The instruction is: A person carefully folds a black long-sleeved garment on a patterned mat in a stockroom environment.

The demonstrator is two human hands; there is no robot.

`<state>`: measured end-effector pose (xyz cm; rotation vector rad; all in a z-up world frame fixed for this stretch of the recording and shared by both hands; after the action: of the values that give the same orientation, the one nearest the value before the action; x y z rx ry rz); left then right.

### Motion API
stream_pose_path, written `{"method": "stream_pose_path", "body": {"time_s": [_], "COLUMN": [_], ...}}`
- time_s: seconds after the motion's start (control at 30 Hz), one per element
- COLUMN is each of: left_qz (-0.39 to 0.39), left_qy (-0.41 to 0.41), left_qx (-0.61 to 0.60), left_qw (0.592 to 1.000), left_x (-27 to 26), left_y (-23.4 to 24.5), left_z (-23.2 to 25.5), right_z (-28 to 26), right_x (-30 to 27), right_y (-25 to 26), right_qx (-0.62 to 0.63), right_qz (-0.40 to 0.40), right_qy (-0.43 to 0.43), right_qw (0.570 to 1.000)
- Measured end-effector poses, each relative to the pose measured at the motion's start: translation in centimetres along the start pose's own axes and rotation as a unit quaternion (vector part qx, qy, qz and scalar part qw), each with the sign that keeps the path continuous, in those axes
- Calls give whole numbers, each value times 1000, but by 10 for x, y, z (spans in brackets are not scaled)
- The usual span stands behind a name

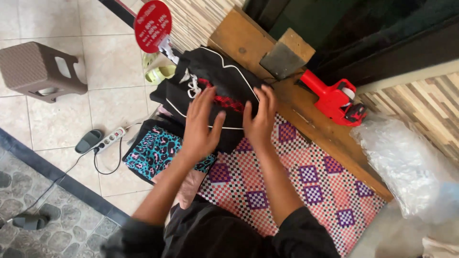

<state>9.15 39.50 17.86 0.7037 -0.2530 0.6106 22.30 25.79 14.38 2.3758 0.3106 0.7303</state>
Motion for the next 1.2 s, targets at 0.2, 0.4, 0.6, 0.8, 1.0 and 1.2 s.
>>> {"method": "stream_pose_path", "body": {"time_s": [0.2,0.4,0.6,0.8,1.0,1.2], "left_qz": [-245,-262,-199,-293,-374,-437], "left_qy": [-56,-71,-146,-175,-205,-295], "left_qx": [199,253,235,-123,-255,-342], "left_qw": [947,929,940,932,868,778], "left_x": [34,17,-23,-64,-134,-175], "left_y": [-85,-105,-102,-118,-203,-267], "left_z": [-83,-83,10,177,268,396], "right_z": [-5,35,41,57,66,53], "right_x": [-51,-68,-61,-124,-218,-282], "right_y": [-29,-41,11,176,335,485], "right_qx": [-75,-16,105,128,160,62], "right_qz": [-52,-118,-108,25,203,304], "right_qy": [2,-83,-127,-187,-309,-311], "right_qw": [996,989,980,974,915,898]}}
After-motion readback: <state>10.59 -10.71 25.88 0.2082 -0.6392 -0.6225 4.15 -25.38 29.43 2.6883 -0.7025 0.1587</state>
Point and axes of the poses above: each hand's wrist, its own x-axis towards the middle knuckle, its own y-axis out of the back of the hand, z = x × y, the point moved 8 cm from there along x, towards the middle knuckle, and after that the axes turned 11 degrees about -y, right-handed, at the moved point
